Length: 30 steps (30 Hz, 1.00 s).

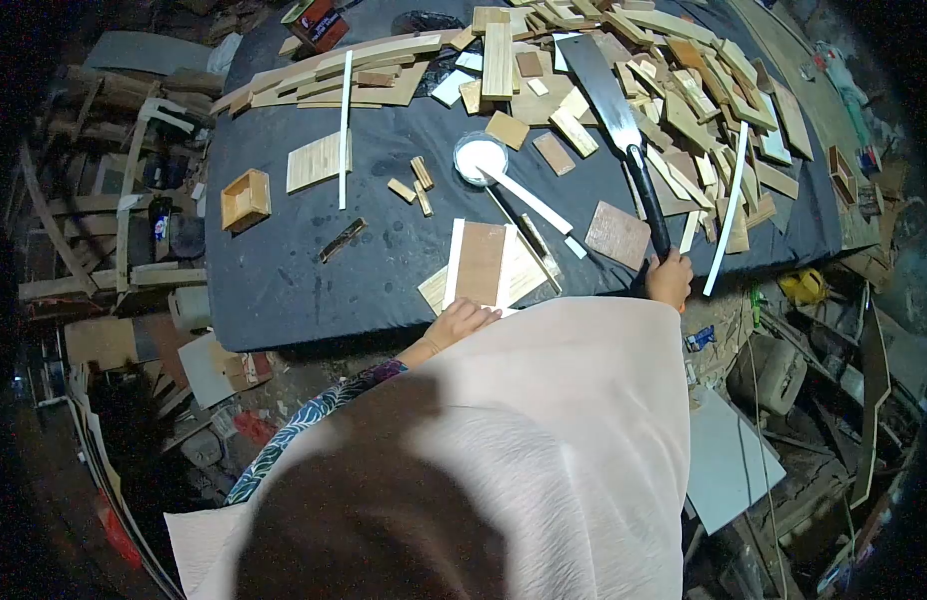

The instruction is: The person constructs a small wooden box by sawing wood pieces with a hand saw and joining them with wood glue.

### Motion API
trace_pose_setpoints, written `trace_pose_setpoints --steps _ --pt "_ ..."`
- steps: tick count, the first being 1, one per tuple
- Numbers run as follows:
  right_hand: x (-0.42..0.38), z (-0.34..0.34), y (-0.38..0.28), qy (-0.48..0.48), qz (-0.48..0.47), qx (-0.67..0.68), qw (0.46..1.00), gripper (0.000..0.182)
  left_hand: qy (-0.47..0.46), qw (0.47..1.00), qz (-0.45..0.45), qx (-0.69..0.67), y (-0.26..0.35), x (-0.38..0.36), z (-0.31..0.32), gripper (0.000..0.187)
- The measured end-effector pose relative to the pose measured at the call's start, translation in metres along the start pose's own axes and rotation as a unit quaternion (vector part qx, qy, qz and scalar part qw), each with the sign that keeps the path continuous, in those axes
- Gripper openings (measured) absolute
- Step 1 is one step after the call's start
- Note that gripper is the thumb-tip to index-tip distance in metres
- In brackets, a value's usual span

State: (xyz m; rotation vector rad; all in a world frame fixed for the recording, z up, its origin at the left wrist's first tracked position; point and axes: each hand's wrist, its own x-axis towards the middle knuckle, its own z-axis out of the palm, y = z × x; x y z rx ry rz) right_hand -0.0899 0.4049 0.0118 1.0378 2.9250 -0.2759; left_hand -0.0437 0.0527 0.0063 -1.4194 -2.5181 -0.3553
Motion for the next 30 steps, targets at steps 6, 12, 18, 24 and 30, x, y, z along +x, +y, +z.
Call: trace_pose_setpoints --steps 6,12,18,24,30 --pt "0.017 0.021 0.013 0.035 -0.053 0.005 0.998 0.039 0.019 0.999 0.020 -0.035 -0.005 0.007 -0.009 0.029" --pt "0.010 0.017 0.023 0.137 -0.114 0.132 0.975 0.035 0.009 0.996 0.053 -0.074 -0.008 0.007 -0.011 0.029" --pt "-0.025 0.003 0.011 0.120 -0.074 0.169 0.976 0.031 -0.005 0.993 0.071 -0.092 -0.013 0.006 -0.014 0.029" --pt "-0.058 0.003 -0.043 0.003 0.010 0.143 0.990 0.040 0.002 0.992 0.080 -0.101 -0.016 0.007 -0.014 0.029" --pt "-0.053 0.009 -0.057 -0.083 -0.017 0.190 0.978 0.047 -0.016 0.994 0.072 -0.084 -0.015 0.005 -0.015 0.030"
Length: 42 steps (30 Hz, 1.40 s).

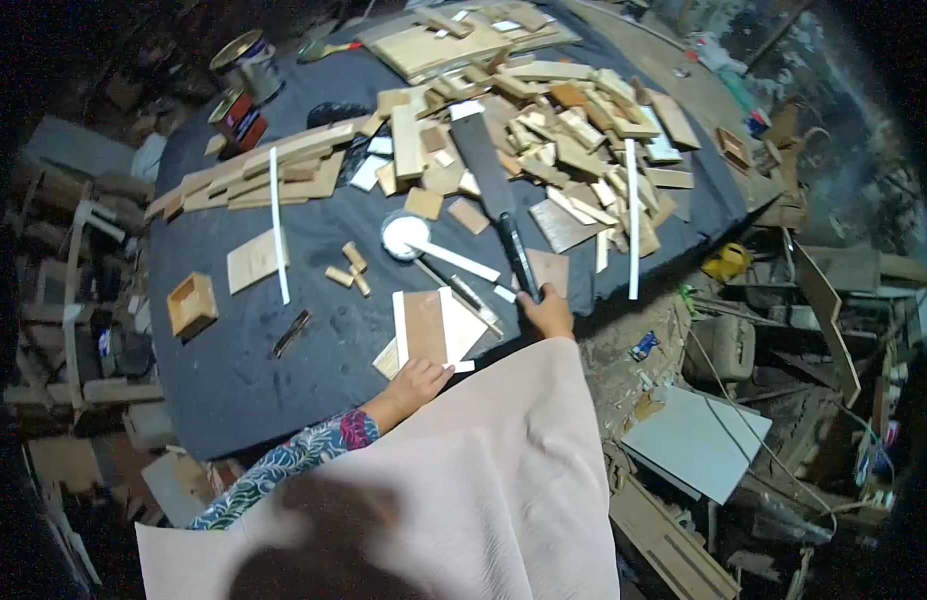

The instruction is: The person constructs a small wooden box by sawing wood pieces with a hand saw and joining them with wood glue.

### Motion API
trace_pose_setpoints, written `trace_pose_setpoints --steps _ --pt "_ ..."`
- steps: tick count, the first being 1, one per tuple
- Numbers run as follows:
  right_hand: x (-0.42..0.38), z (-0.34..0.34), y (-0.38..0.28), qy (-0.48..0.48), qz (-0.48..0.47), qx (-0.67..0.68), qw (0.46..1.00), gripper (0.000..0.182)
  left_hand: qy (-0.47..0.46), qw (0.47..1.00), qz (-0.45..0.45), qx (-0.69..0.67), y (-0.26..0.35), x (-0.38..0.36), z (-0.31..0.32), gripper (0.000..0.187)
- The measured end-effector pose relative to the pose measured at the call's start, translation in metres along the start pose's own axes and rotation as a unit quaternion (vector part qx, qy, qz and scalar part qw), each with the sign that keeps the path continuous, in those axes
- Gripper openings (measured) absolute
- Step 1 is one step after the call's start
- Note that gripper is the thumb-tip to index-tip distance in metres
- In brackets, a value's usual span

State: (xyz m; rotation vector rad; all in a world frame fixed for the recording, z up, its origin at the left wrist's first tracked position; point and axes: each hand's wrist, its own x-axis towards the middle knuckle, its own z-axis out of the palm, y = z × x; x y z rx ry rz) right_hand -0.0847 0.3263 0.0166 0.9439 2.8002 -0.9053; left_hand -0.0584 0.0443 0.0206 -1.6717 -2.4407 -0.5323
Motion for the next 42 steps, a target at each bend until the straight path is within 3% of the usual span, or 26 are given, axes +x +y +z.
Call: trace_pose_setpoints --steps 2,3,5,6,9,10,12,13,16,18,19,21,22,24,25,28,30,31,33,35,37,38,41,42 --pt "0.001 0.005 0.011 0.058 -0.080 0.082 0.992 0.037 -0.002 1.000 -0.007 -0.001 -0.002 -0.002 0.004 0.031" --pt "0.004 0.008 0.022 0.039 -0.057 0.132 0.989 0.033 0.006 1.000 0.000 -0.001 -0.002 -0.002 0.006 0.031" --pt "-0.014 0.002 0.030 0.095 -0.110 0.088 0.986 0.029 0.013 1.000 -0.009 -0.013 -0.002 -0.003 0.008 0.031" --pt "-0.026 0.008 0.041 0.160 -0.170 0.137 0.963 0.026 0.021 1.000 -0.011 -0.018 -0.002 -0.004 0.008 0.031" --pt "-0.098 -0.009 0.057 0.188 -0.096 0.169 0.963 0.022 0.030 0.999 -0.020 -0.016 -0.001 -0.007 0.012 0.030" --pt "-0.140 -0.034 0.036 0.117 0.023 0.273 0.955 0.018 0.050 0.998 -0.017 -0.023 -0.001 -0.006 0.009 0.029" --pt "-0.186 -0.025 0.065 0.092 0.025 0.435 0.895 0.021 0.059 0.998 -0.014 -0.023 -0.004 -0.007 0.010 0.029" --pt "-0.209 -0.035 0.046 0.058 0.060 0.491 0.867 0.028 0.061 0.998 -0.017 -0.029 -0.002 -0.009 0.011 0.028" --pt "-0.246 -0.034 0.040 0.057 0.121 0.489 0.862 0.032 0.060 0.997 -0.003 -0.049 -0.004 -0.009 0.010 0.030" --pt "-0.268 -0.030 0.020 0.130 0.072 0.536 0.831 0.031 0.069 0.996 0.005 -0.050 -0.005 -0.008 0.012 0.032" --pt "-0.280 -0.029 0.019 0.151 0.060 0.500 0.851 0.031 0.064 0.997 0.004 -0.046 -0.004 -0.009 0.011 0.032" --pt "-0.301 -0.023 0.030 0.120 0.153 0.569 0.799 0.034 0.060 0.997 0.008 -0.044 -0.001 -0.010 0.009 0.033" --pt "-0.310 -0.015 0.039 0.120 0.151 0.574 0.795 0.034 0.060 0.997 0.008 -0.042 -0.002 -0.008 0.006 0.034" --pt "-0.319 0.012 0.069 0.197 0.098 0.459 0.861 0.027 0.074 0.996 0.010 -0.057 -0.005 -0.007 0.008 0.034" --pt "-0.321 0.010 0.067 0.174 0.041 0.409 0.895 0.019 0.084 0.993 0.007 -0.079 -0.006 -0.007 0.010 0.034" --pt "-0.323 0.007 0.052 0.091 0.136 0.467 0.869 0.020 0.086 0.992 0.005 -0.097 -0.008 -0.004 0.013 0.031" --pt "-0.321 0.038 0.083 0.049 0.120 0.368 0.921 0.020 0.085 0.990 0.015 -0.109 -0.009 -0.002 0.016 0.031" --pt "-0.324 0.037 0.076 0.050 0.125 0.376 0.917 0.020 0.093 0.988 0.002 -0.124 -0.008 -0.002 0.018 0.029" --pt "-0.327 0.027 0.055 0.138 -0.002 0.312 0.940 0.023 0.098 0.986 -0.007 -0.135 -0.006 -0.001 0.020 0.028" --pt "-0.337 0.043 0.072 0.106 0.021 0.343 0.933 0.026 0.094 0.987 -0.025 -0.126 -0.005 0.000 0.018 0.025" --pt "-0.353 0.046 0.076 0.012 0.101 0.369 0.924 0.025 0.091 0.987 -0.026 -0.126 -0.004 0.001 0.015 0.021" --pt "-0.358 0.048 0.086 -0.017 0.079 0.257 0.963 0.028 0.095 0.986 -0.031 -0.131 -0.002 0.002 0.015 0.018" --pt "-0.373 0.035 0.071 0.028 0.082 0.229 0.969 0.032 0.091 0.985 -0.055 -0.139 -0.002 0.001 0.015 0.012" --pt "-0.375 0.027 0.064 -0.002 0.119 0.242 0.963 0.033 0.090 0.985 -0.048 -0.137 -0.002 0.000 0.017 0.012"
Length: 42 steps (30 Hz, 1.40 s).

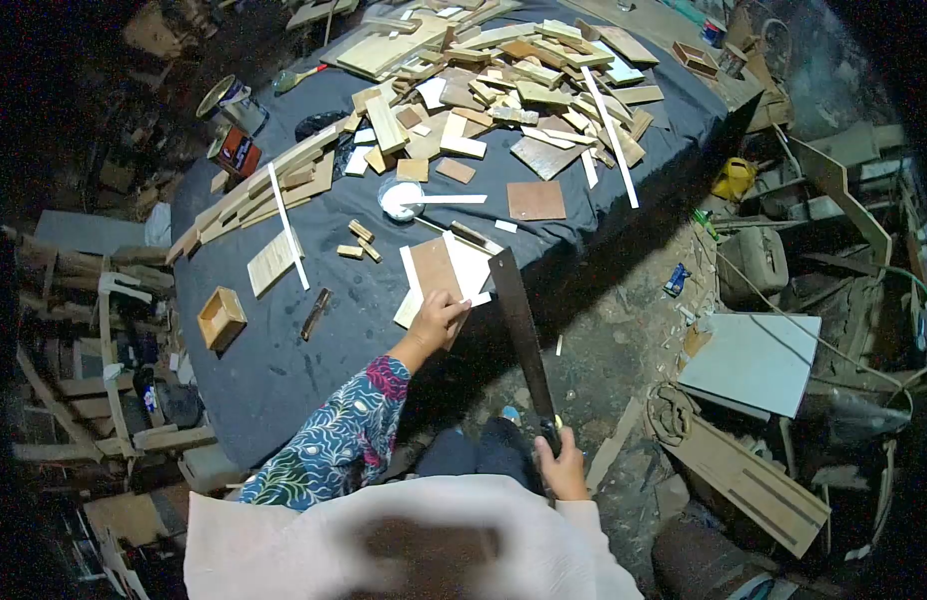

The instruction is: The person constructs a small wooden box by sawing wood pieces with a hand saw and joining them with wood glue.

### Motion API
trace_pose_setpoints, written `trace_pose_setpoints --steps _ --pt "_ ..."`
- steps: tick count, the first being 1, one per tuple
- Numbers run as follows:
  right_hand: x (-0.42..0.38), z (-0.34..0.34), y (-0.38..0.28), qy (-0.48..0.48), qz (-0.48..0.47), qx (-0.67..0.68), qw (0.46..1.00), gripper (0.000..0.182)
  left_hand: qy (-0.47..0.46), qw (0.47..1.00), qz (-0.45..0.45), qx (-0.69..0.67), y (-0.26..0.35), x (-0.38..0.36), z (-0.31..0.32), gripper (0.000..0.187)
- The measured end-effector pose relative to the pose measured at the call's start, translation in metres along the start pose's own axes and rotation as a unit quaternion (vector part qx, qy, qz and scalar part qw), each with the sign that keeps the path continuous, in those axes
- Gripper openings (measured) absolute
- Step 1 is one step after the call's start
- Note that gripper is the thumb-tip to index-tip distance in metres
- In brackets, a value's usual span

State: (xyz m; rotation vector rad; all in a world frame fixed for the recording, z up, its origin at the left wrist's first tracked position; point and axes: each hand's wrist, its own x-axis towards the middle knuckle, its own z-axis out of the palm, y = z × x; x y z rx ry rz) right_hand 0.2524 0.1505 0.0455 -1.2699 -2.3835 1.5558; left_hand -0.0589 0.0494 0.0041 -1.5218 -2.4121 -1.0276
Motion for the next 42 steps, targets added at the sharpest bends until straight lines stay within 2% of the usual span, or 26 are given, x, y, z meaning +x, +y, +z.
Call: trace_pose_setpoints --steps 1,3,4,6,9,14,23,32,34,42 --pt "-0.004 -0.004 -0.014 0.004 -0.020 -0.019 1.000 0.031 0.007 1.000 -0.003 -0.010 -0.001 0.000 0.002 0.012" --pt "-0.011 -0.011 -0.043 -0.032 0.018 -0.034 0.999 0.030 0.011 1.000 0.008 -0.025 -0.005 0.000 0.003 0.011" --pt "-0.011 -0.010 -0.051 -0.020 0.023 -0.029 0.999 0.030 0.018 1.000 0.006 -0.017 -0.005 -0.001 0.004 0.014" --pt "-0.013 -0.004 -0.066 -0.018 0.036 -0.124 0.991 0.032 0.009 1.000 -0.004 -0.015 -0.007 -0.004 0.006 0.017" --pt "-0.013 0.009 -0.080 -0.034 0.082 -0.171 0.981 0.035 -0.003 1.000 -0.005 -0.020 -0.008 -0.005 0.006 0.021" --pt "-0.019 0.026 -0.087 0.013 0.082 -0.169 0.982 0.039 0.018 0.999 -0.011 -0.027 -0.008 -0.007 0.007 0.025" --pt "-0.031 0.036 -0.101 0.025 0.087 -0.207 0.974 0.036 0.012 1.000 -0.001 -0.026 -0.006 -0.007 0.004 0.027" --pt "-0.033 0.039 -0.115 0.032 0.096 -0.235 0.967 0.037 0.006 1.000 -0.013 -0.023 -0.004 -0.005 0.000 0.025" --pt "-0.029 0.038 -0.120 0.033 0.091 -0.237 0.967 0.037 0.007 0.999 -0.019 -0.026 -0.002 -0.004 -0.001 0.013" --pt "-0.025 0.038 -0.119 0.039 0.089 -0.226 0.969 0.037 -0.019 0.999 -0.025 -0.020 -0.005 -0.003 0.000 0.018"
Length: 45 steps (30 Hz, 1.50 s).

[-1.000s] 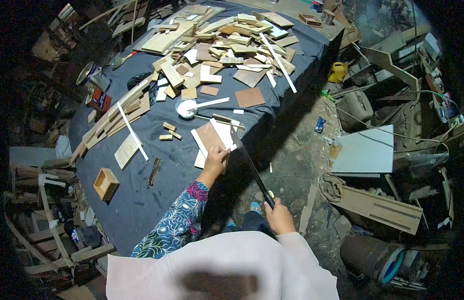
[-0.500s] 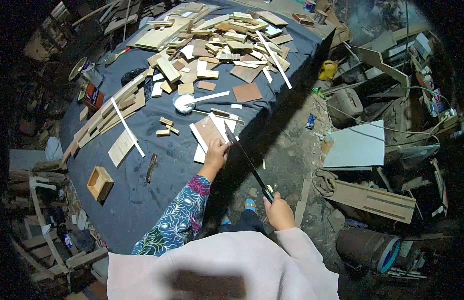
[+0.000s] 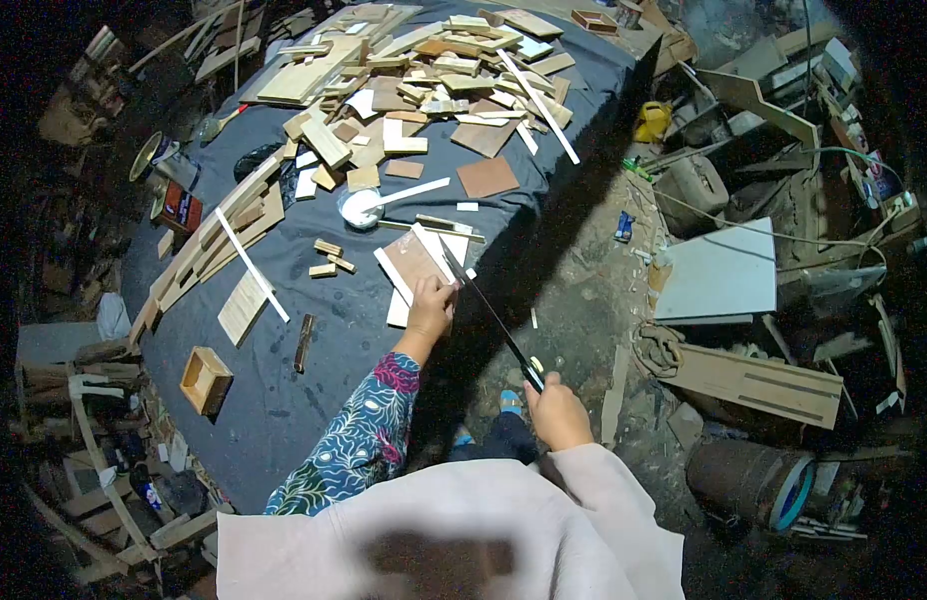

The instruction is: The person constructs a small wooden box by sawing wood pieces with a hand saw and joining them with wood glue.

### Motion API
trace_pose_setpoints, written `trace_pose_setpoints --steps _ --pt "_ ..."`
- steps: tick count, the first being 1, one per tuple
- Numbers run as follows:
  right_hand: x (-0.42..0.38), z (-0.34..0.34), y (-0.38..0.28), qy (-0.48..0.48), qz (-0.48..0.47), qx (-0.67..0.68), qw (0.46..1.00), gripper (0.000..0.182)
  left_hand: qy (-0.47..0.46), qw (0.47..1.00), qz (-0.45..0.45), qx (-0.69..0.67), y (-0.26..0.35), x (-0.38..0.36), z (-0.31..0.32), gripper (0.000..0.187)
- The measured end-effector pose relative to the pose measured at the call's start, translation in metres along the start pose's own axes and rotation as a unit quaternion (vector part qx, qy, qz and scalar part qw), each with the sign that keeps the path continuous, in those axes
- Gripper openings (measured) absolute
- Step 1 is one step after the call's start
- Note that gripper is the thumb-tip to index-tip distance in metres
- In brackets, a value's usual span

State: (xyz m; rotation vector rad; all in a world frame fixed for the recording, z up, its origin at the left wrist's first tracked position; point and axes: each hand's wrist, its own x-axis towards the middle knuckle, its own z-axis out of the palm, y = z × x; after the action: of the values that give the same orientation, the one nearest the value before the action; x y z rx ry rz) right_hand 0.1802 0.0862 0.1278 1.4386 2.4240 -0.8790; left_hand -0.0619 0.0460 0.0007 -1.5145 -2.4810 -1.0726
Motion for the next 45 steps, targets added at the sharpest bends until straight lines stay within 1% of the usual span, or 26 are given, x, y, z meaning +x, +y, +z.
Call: trace_pose_setpoints --steps 2,4,9,14,16,17,19,23,26,29,35,38,41,43,45 --pt "0.003 0.002 -0.004 -0.006 -0.011 -0.006 1.000 0.036 -0.015 1.000 -0.005 -0.003 0.000 -0.001 0.003 0.018" --pt "0.002 0.000 0.001 -0.010 -0.005 -0.003 1.000 0.036 0.019 1.000 0.021 -0.001 -0.002 0.000 0.004 0.024" --pt "0.003 -0.004 -0.007 -0.010 0.012 -0.023 1.000 0.036 0.015 0.999 0.021 -0.024 -0.006 -0.002 0.005 0.025" --pt "0.010 0.000 -0.005 -0.022 0.002 -0.021 1.000 0.036 0.008 1.000 0.021 -0.020 -0.005 0.001 0.003 0.025" --pt "0.010 -0.001 -0.005 -0.020 0.002 -0.018 1.000 0.035 0.051 0.997 0.053 -0.019 -0.004 0.001 0.004 0.025" --pt "0.008 -0.002 -0.006 -0.022 0.003 -0.017 1.000 0.035 0.049 0.997 0.052 -0.020 -0.003 0.000 0.004 0.025" --pt "0.007 -0.004 -0.008 -0.024 0.006 -0.020 0.999 0.035 0.004 0.999 0.039 -0.009 -0.004 0.000 0.002 0.025" --pt "0.008 -0.002 -0.014 -0.020 0.013 -0.026 0.999 0.035 0.004 0.999 0.050 -0.012 -0.007 -0.001 0.003 0.025" --pt "0.011 -0.002 -0.016 -0.010 0.001 -0.026 1.000 0.034 0.009 0.998 0.056 -0.014 -0.007 0.004 0.005 0.025" --pt "0.009 -0.004 -0.015 -0.012 0.014 -0.025 1.000 0.034 0.013 0.998 0.056 -0.008 -0.006 0.003 0.003 0.023" --pt "0.013 0.003 -0.013 -0.012 -0.001 -0.006 1.000 0.035 0.015 0.998 0.053 -0.003 -0.009 0.003 0.006 0.021" --pt "0.011 0.004 -0.011 -0.015 0.014 -0.007 1.000 0.035 0.014 0.998 0.058 -0.019 -0.008 0.001 0.008 0.020" --pt "0.015 0.010 -0.010 -0.008 -0.004 -0.016 1.000 0.036 0.025 0.998 0.055 -0.012 -0.008 0.002 0.009 0.019" --pt "0.016 0.011 -0.008 -0.010 0.008 -0.001 1.000 0.036 -0.002 0.999 0.051 -0.007 -0.007 0.004 0.006 0.018" --pt "0.018 0.010 -0.005 -0.012 0.004 -0.002 1.000 0.036 0.000 0.999 0.051 -0.010 -0.004 0.006 0.001 0.018"
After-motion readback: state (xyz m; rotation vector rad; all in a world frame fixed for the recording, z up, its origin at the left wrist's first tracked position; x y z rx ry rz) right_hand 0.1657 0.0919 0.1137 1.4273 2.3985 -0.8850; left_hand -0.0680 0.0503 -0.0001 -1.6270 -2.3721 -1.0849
